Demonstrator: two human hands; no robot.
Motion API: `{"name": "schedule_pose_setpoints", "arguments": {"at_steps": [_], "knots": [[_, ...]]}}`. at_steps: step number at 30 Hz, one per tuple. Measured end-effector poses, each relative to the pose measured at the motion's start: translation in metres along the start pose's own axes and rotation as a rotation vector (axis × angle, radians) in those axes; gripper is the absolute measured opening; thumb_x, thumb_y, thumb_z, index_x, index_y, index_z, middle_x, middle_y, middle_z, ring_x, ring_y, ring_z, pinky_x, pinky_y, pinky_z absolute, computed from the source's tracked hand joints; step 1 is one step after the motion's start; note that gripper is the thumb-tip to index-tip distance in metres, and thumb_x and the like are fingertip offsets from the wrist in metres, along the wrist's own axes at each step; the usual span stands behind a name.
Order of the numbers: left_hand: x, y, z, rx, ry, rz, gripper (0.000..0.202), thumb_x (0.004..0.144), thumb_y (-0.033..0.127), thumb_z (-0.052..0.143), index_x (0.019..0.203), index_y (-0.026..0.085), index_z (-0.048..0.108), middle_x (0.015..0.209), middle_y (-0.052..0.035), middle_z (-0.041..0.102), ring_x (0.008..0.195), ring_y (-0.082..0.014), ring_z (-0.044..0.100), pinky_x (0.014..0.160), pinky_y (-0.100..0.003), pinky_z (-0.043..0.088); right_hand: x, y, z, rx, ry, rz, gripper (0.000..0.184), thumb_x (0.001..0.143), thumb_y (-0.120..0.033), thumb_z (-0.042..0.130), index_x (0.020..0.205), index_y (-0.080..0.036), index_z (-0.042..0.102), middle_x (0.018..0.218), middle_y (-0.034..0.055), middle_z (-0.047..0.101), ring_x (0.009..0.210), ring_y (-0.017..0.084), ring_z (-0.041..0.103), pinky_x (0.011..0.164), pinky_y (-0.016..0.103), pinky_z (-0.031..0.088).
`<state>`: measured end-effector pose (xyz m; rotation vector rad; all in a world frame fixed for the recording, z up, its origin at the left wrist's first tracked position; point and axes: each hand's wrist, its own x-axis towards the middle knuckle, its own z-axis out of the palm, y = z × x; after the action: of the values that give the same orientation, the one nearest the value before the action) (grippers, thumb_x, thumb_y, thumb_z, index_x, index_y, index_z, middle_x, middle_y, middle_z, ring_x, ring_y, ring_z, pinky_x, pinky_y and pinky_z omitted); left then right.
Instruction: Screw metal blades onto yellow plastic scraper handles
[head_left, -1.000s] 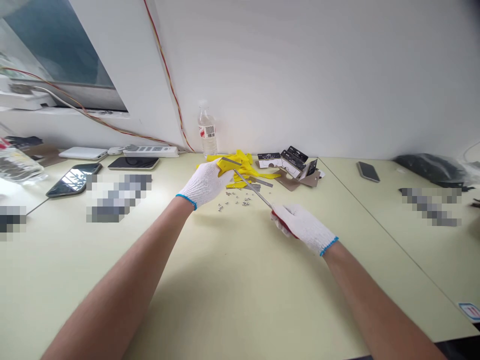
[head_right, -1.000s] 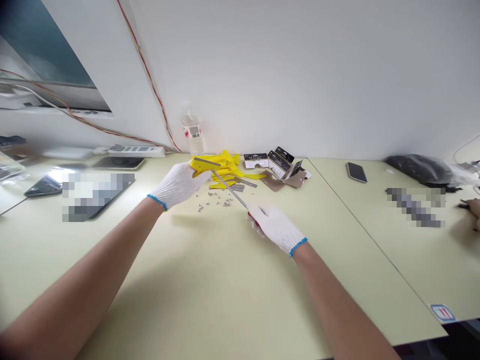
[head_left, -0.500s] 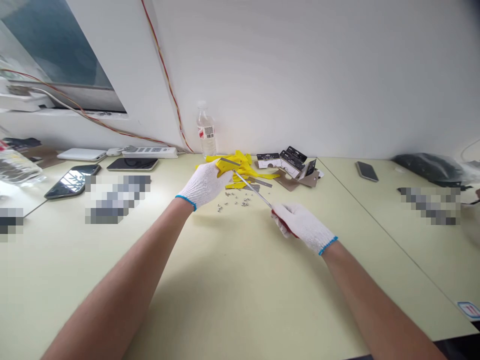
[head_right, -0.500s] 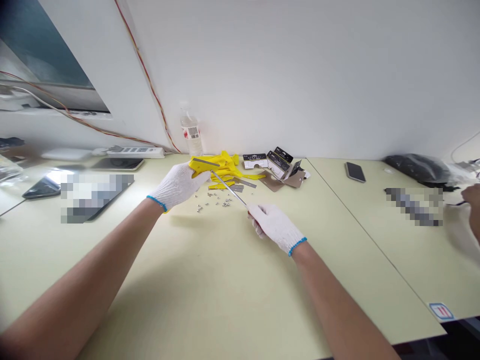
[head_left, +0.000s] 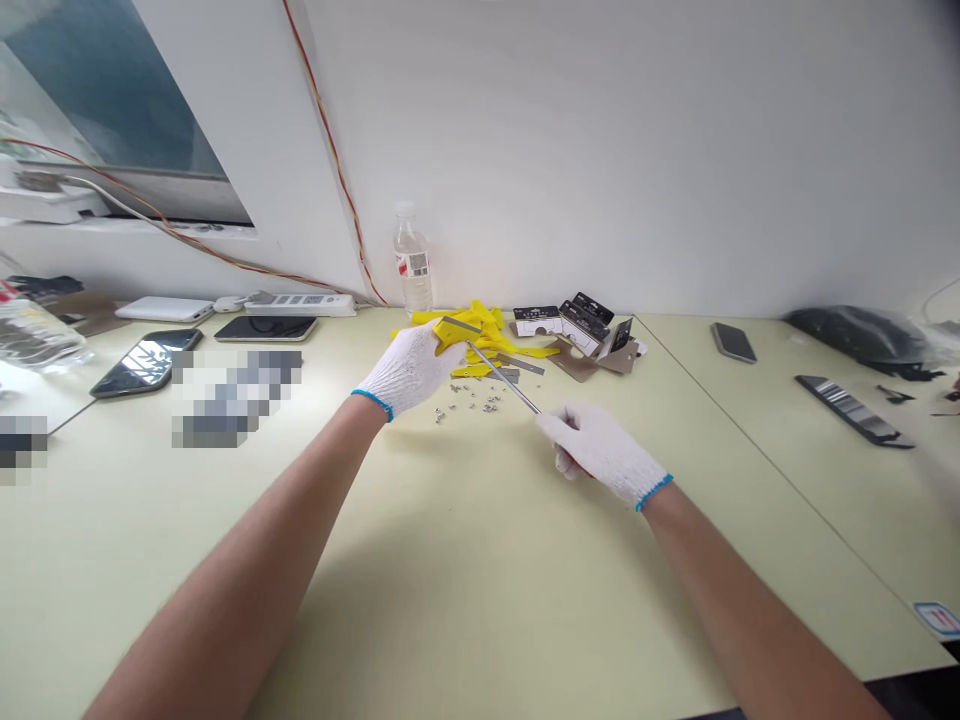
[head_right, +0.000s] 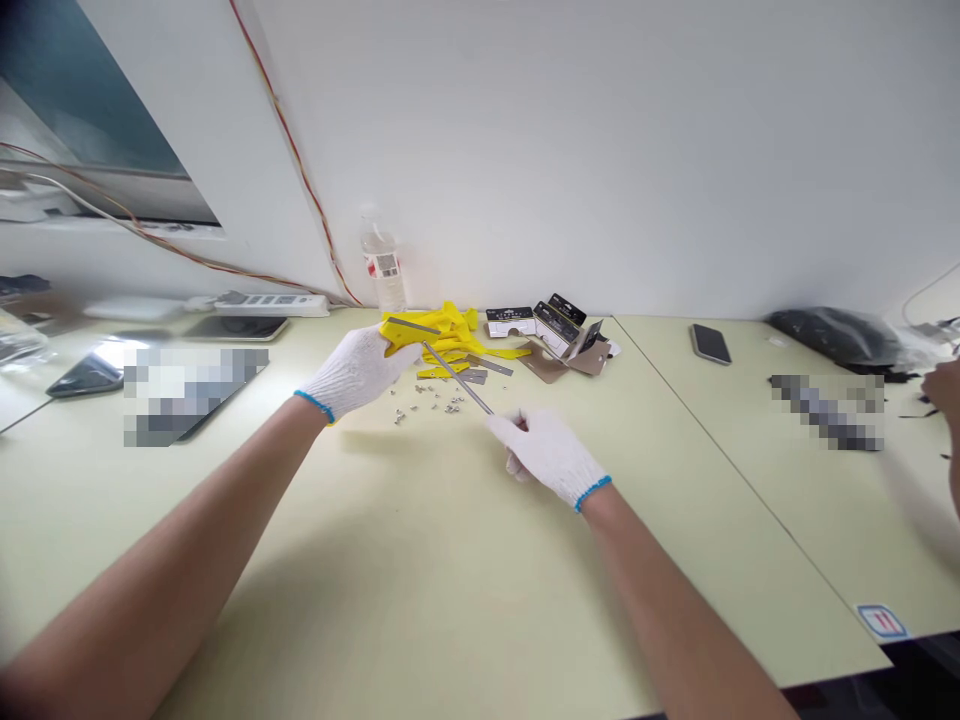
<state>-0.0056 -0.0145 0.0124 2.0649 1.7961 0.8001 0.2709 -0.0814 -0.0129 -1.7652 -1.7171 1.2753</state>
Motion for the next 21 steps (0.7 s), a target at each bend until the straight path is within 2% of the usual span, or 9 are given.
{"name": "schedule_pose_setpoints", "arguments": {"at_steps": [3, 7, 10, 13, 16, 21], "knots": [[0.000, -0.001, 0.000, -0.006, 0.003, 0.022, 0.031, 0.094, 0.048, 0.052, 0.080, 0.022, 0.063, 0.067, -0.0044, 0.062, 0.065, -0.0212, 0.059, 0.064, -0.031, 0.045, 0.006, 0.004, -0.001, -0.109, 0.156, -0.046, 0.044, 0.080, -0.054, 0.076, 0.094, -0.018, 0.057, 0.080, 0.0111, 0.064, 0.064, 0.012, 0.057, 0.056, 0.023, 0.042], [-0.001, -0.001, -0.003, -0.019, 0.026, 0.038, 0.030, 0.094, 0.046, 0.052, 0.081, 0.020, 0.062, 0.069, -0.0044, 0.062, 0.067, -0.0198, 0.057, 0.067, -0.031, 0.045, 0.013, 0.008, -0.002, -0.236, 0.324, -0.179, 0.037, 0.079, -0.051, 0.079, 0.086, -0.020, 0.058, 0.095, 0.0124, 0.065, 0.081, 0.014, 0.060, 0.060, 0.024, 0.043], [0.001, -0.004, -0.005, -0.039, 0.018, -0.044, 0.033, 0.094, 0.049, 0.054, 0.080, 0.020, 0.062, 0.069, -0.0047, 0.062, 0.064, -0.0181, 0.055, 0.063, -0.030, 0.042, 0.013, 0.008, -0.004, -0.283, 0.362, -0.206, 0.037, 0.080, -0.050, 0.078, 0.084, -0.021, 0.057, 0.096, 0.0121, 0.064, 0.082, 0.015, 0.058, 0.063, 0.025, 0.044], [0.002, -0.007, -0.007, -0.069, 0.020, -0.108, 0.036, 0.092, 0.053, 0.056, 0.080, 0.020, 0.061, 0.068, -0.0041, 0.063, 0.061, -0.0171, 0.053, 0.059, -0.030, 0.040, 0.012, 0.006, -0.008, -0.325, 0.303, -0.174, 0.034, 0.082, -0.048, 0.076, 0.087, -0.019, 0.059, 0.099, 0.0124, 0.064, 0.083, 0.015, 0.057, 0.064, 0.025, 0.043], [0.002, -0.008, -0.013, -0.088, 0.016, -0.105, 0.036, 0.090, 0.054, 0.058, 0.083, 0.019, 0.063, 0.070, -0.0035, 0.065, 0.063, -0.0171, 0.054, 0.059, -0.030, 0.040, 0.011, 0.004, -0.014, -0.355, 0.163, -0.157, 0.039, 0.081, -0.049, 0.076, 0.093, -0.014, 0.063, 0.100, 0.0116, 0.063, 0.082, 0.014, 0.055, 0.065, 0.024, 0.041], [-0.001, -0.011, -0.028, -0.145, 0.032, -0.124, 0.034, 0.089, 0.049, 0.060, 0.097, 0.019, 0.071, 0.074, -0.0013, 0.064, 0.068, -0.0169, 0.054, 0.061, -0.029, 0.040, 0.010, 0.008, -0.023, -0.364, -0.025, -0.152, 0.038, 0.080, -0.045, 0.076, 0.099, -0.012, 0.070, 0.100, 0.0062, 0.065, 0.087, 0.012, 0.058, 0.075, 0.022, 0.044]]}}
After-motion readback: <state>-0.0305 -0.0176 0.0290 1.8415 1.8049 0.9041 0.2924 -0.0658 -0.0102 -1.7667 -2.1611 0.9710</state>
